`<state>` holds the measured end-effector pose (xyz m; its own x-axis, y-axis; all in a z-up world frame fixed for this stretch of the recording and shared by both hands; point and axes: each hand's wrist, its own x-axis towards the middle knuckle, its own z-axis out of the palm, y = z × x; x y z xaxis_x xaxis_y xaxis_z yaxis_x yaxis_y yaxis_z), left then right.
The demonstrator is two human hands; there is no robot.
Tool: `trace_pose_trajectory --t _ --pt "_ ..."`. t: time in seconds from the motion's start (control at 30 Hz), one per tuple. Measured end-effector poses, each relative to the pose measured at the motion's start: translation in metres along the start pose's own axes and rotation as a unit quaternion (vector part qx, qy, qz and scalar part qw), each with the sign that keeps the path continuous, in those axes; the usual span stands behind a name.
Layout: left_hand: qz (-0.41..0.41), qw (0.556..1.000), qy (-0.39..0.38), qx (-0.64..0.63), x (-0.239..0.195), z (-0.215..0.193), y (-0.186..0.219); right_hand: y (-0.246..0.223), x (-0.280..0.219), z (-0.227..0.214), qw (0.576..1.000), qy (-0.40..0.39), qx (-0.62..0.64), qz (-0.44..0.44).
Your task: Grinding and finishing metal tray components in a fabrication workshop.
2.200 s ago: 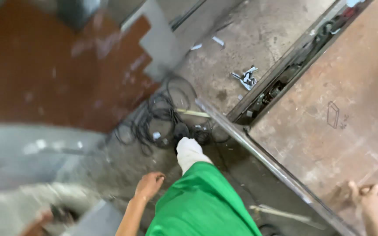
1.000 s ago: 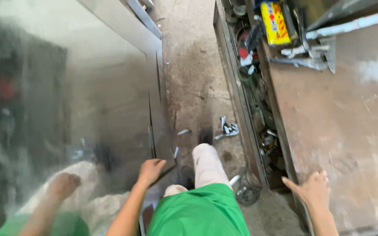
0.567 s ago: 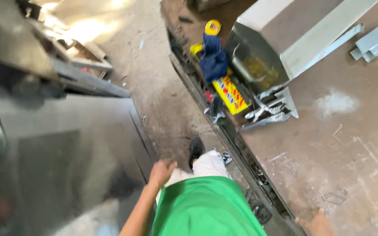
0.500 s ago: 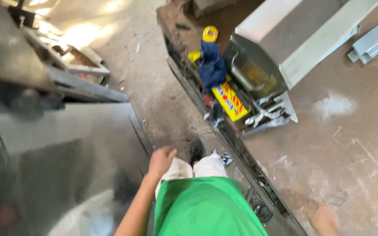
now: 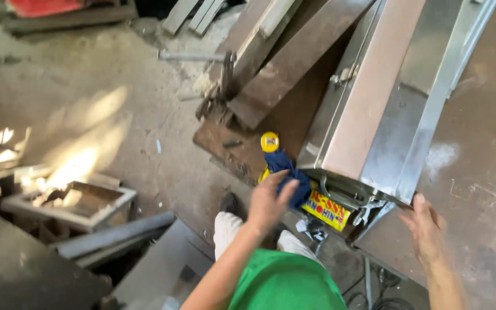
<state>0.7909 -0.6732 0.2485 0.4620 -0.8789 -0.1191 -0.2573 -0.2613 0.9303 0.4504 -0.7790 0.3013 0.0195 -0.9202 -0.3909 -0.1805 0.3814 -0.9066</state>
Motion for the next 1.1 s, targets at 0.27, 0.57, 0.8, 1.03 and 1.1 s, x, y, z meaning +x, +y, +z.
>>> trace_pose_trajectory --t 0.27,0.57,0.8,1.03,1.1 --pt "0.084 0.978 -0.190 -0.022 0.061 0.032 0.067 -0.053 0.018 0.060 0.970 0.122 -0.179 0.113" --pt "-0.022 0.981 -0.131 -0.138 0.206 0.106 0.019 -0.040 0.019 0.071 0.899 0.146 -0.412 0.029" --pt "-0.039 0.982 -0.124 0.134 0.302 0.127 0.054 -0.063 0.014 0.096 0.920 0.153 -0.358 0.038" --pt "0.092 0.968 -0.024 0.232 0.318 0.103 0.082 -0.038 0.017 0.078 0.912 0.173 -0.359 -0.101" --pt "0.101 0.958 -0.085 0.256 0.330 0.093 0.081 -0.047 0.016 0.078 0.928 0.162 -0.320 -0.096"
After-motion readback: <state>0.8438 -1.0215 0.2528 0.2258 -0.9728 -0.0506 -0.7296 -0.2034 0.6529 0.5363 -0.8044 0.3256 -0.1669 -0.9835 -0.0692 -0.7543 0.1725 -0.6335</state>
